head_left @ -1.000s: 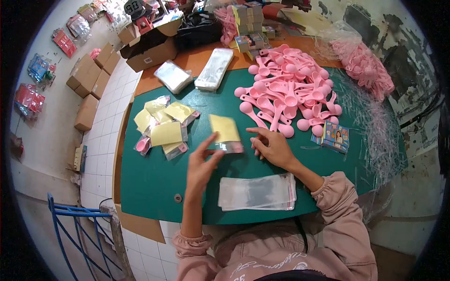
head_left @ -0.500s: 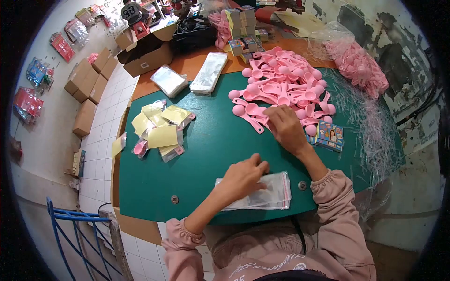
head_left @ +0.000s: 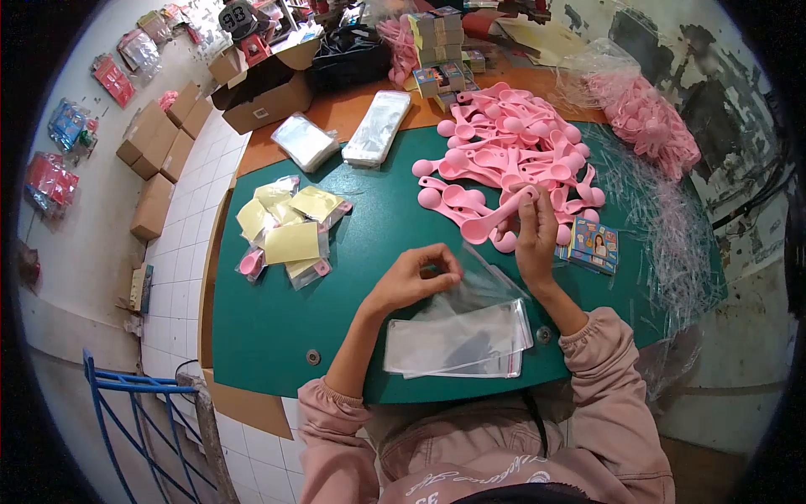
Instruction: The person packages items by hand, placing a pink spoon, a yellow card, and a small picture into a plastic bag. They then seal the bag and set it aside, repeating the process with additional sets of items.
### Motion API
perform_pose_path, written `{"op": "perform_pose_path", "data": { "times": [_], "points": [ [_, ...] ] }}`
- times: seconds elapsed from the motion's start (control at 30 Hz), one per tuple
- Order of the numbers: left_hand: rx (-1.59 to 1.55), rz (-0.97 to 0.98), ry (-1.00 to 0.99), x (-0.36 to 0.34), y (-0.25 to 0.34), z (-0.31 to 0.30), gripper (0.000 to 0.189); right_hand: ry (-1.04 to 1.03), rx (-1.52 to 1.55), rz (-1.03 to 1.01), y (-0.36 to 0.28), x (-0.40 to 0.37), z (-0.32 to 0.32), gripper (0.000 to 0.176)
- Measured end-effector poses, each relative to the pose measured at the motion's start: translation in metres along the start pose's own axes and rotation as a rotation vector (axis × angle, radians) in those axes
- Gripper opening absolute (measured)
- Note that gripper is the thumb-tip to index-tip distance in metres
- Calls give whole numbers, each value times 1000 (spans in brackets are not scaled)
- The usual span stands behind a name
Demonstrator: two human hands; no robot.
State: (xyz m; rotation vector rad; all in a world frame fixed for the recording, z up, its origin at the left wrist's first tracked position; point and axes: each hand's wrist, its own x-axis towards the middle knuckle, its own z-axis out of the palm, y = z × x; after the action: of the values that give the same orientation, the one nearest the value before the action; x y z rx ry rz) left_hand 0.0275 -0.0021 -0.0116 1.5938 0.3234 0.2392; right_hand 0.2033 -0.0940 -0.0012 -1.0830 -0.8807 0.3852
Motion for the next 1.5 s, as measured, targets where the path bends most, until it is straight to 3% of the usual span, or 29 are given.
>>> {"op": "perform_pose_path", "data": {
  "times": [0.17, 0.23, 0.33, 1.13, 1.5],
  "points": [
    [-258, 92, 170, 2, -6, -6, 13, 3, 49, 22, 1, -1, 2, 17],
    [-217, -84, 309, 1, 2, -6, 14, 8, -6, 13, -3, -1, 3, 15],
    [-261, -168, 352, 3, 5, -5, 18, 67, -78, -49, 1, 0, 3, 15],
    [-199, -159, 243, 0, 3, -8, 23, -34, -158, -147, -4, -2, 2, 17],
    [-213, -155, 273, 0, 2, -9, 25, -78, -154, -88, -4, -5, 3, 18]
  ]
}}
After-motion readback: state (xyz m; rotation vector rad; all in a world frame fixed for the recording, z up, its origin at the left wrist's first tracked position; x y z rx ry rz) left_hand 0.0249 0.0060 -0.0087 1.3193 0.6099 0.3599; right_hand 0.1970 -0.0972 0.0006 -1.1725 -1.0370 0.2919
